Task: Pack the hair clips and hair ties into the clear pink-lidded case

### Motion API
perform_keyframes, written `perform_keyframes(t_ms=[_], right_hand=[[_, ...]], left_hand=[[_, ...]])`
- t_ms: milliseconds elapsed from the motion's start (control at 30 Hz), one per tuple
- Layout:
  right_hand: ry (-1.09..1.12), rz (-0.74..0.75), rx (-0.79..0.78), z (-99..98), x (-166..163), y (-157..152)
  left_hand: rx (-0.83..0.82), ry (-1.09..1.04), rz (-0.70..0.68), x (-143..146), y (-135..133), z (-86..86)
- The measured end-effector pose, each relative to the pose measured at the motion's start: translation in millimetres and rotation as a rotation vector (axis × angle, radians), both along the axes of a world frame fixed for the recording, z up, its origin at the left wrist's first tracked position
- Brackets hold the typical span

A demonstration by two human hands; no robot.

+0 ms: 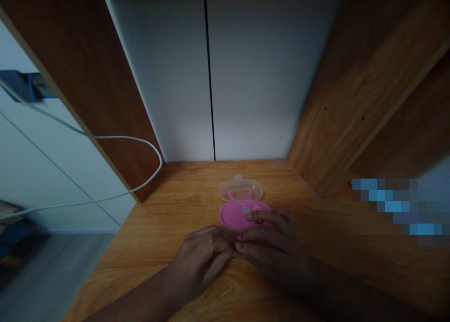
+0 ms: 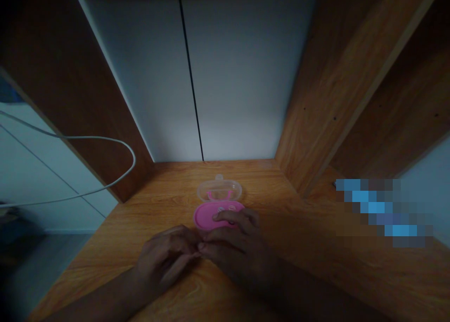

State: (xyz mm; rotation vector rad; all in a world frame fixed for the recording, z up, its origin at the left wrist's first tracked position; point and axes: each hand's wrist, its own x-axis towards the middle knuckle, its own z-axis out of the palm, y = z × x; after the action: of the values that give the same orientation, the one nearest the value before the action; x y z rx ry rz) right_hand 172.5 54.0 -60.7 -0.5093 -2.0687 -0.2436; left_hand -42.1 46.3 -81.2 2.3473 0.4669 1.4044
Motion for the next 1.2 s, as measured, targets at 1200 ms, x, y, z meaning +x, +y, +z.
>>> perform_keyframes(t_ms=[1200], right_hand=[[0.097, -0.048, -0.102, -1.0, 2.4, 2.5]], left_hand=[[0.032, -0.069, 0.111, -1.2, 6.4, 8.3]])
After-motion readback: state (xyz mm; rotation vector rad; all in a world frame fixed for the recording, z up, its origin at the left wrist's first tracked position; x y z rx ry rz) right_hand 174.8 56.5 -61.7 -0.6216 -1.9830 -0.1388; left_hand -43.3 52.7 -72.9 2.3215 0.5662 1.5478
